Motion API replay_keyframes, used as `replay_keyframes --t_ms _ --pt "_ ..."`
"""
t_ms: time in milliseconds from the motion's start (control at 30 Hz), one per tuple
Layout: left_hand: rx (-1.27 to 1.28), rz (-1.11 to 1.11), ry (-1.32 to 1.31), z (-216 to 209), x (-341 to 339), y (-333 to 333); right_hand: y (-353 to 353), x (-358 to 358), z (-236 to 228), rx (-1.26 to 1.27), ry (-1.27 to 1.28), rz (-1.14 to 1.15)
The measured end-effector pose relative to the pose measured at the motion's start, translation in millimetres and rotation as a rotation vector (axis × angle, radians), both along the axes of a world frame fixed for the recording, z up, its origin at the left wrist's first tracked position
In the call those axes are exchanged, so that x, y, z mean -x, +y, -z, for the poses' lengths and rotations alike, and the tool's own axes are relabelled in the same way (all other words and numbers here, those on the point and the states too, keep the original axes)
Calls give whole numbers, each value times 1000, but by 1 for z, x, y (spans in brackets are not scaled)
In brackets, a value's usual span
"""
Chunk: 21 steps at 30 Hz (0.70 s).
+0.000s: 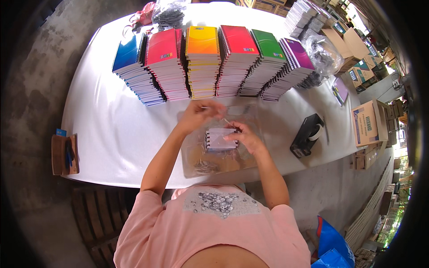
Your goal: The person picks up stacks of small spiral notebooks, places them into plastic bags, and seals the bags using tape from a dispenser.
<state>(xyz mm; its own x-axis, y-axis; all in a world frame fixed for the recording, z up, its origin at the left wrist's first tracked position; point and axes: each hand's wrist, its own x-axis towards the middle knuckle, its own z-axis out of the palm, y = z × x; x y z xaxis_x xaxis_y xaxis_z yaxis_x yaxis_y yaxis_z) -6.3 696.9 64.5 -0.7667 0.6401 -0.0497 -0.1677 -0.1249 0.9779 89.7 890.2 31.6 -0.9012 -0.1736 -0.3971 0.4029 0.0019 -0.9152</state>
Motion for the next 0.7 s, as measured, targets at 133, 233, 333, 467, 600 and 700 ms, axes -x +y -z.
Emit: replay_keyframes --t_ms 133,233,333,467,600,700 --pt "36 -221 1 23 -37 -12 -4 0 3 57 38 51" --pt "351 -9 10 37 -52 -16 -2 0 5 -45 69 60" --pt "287 -119 -158 38 -51 -12 -5 -4 -2 -435 413 68" --pt "207 -195 486 48 -53 -14 -29 -12 -29 -674 587 150" --pt "515 -196 942 26 -56 -11 -39 -24 -33 -1072 738 137" --pt "609 -98 918 -12 -71 -15 -44 -33 -36 -1339 790 104"
